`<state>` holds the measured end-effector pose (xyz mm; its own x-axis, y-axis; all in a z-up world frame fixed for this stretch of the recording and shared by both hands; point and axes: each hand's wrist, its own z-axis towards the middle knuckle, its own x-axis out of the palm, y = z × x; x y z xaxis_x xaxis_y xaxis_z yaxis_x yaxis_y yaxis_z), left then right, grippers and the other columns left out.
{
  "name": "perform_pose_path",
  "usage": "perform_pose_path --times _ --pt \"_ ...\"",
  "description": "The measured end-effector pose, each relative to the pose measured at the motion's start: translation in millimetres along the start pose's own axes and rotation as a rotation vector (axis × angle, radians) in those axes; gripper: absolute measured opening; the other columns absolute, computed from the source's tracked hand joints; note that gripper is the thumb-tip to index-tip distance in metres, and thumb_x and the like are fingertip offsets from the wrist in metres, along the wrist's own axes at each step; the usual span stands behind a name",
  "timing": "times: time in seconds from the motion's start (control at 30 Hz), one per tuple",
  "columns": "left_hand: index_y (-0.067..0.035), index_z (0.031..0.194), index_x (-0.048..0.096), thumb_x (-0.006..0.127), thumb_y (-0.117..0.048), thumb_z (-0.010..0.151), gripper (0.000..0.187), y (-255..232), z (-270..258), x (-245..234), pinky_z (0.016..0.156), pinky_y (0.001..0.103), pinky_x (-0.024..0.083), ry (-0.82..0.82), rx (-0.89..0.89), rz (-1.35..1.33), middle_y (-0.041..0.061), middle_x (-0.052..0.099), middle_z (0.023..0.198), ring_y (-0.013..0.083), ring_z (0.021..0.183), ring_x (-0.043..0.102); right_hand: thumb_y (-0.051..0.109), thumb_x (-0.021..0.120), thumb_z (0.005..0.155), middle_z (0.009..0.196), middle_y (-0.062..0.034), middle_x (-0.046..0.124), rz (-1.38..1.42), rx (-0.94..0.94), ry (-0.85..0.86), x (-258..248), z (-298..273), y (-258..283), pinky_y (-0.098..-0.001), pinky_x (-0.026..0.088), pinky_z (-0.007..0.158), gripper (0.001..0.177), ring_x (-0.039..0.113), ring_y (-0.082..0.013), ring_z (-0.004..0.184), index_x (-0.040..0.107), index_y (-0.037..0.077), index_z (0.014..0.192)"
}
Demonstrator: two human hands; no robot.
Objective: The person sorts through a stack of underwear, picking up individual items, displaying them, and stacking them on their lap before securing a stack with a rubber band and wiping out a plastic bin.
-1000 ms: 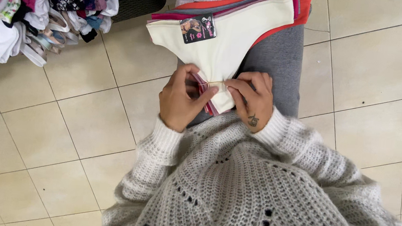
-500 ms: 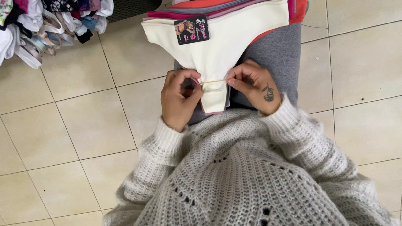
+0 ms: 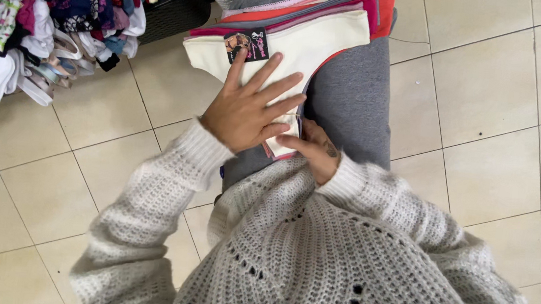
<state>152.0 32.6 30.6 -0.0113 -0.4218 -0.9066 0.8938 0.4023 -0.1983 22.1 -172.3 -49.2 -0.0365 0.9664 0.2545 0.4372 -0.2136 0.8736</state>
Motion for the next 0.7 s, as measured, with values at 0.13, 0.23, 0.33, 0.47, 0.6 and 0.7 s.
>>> perform_pose_path --times 0.13,0.23,0.33,0.47,0.6,0.7 --pt "-0.028 0.146 0.063 0.045 -0.066 0.121 0.048 -7.3 -26.4 2.0 0.105 0.063 0.036 -0.149 -0.093 -0.037 0.002 0.056 0.142 0.0321 0.128 0.048 0.012 0.097 0.085 0.097 -0.0033 0.068 0.214 0.008 -0.198 -7.0 -9.4 20.7 -0.0280 0.053 0.074 0.045 0.069 -0.0180 0.092 0.073 0.003 0.122" --pt "-0.018 0.097 0.082 0.042 -0.069 0.118 0.068 -35.5 -63.8 19.0 0.065 0.037 0.063 -0.121 -0.718 -0.667 0.003 0.075 0.078 0.0236 0.070 0.078 0.009 0.094 0.085 0.100 -0.0065 0.066 0.302 -0.041 -0.243 -1.9 -18.6 71.6 -0.0273 0.059 0.073 0.050 0.070 -0.0181 0.090 0.070 -0.001 0.128" --pt "-0.016 0.122 0.076 0.026 -0.091 0.107 0.091 -68.5 -63.1 54.9 0.087 0.044 0.065 -0.072 -1.150 -1.766 0.013 0.083 0.103 0.0280 0.097 0.083 0.017 0.092 0.088 0.101 -0.0122 0.067 0.287 -0.087 -0.196 -9.9 -14.5 120.0 -0.0340 0.069 0.071 0.056 0.075 -0.0232 0.086 0.069 -0.005 0.134" --pt "-0.021 0.131 0.073 0.068 -0.091 0.097 0.078 -76.3 5.5 20.7 0.138 0.065 0.044 -1.032 -1.158 -2.339 0.008 0.087 0.141 0.0342 0.143 0.077 0.015 0.083 0.091 0.100 -0.0086 0.069 0.307 -0.162 -0.183 -47.0 -8.2 156.3 -0.0346 0.071 0.067 0.048 0.079 -0.0180 0.085 0.066 -0.004 0.132" --pt "-0.016 0.107 0.076 0.089 -0.056 0.102 0.043 -58.3 57.9 -20.3 0.112 0.051 0.072 -1.308 -1.281 -2.205 0.013 0.092 0.112 0.0321 0.110 0.090 0.020 0.080 0.087 0.097 -0.0109 0.073 0.250 -0.136 -0.208 -77.6 -18.0 236.2 -0.0338 0.069 0.062 0.050 0.079 -0.0215 0.078 0.067 -0.001 0.131" --pt "-0.012 0.117 0.085 0.097 -0.017 0.093 0.027 -34.4 83.2 -9.1 0.102 0.048 0.074 -1.461 -1.365 -1.966 0.008 0.091 0.109 0.0283 0.101 0.089 0.011 0.069 0.101 0.121 -0.0070 0.080 0.299 -0.072 0.067 -98.9 1.3 294.1 -0.0306 0.073 0.090 0.042 0.082 -0.0196 0.102 0.067 -0.003 0.140"
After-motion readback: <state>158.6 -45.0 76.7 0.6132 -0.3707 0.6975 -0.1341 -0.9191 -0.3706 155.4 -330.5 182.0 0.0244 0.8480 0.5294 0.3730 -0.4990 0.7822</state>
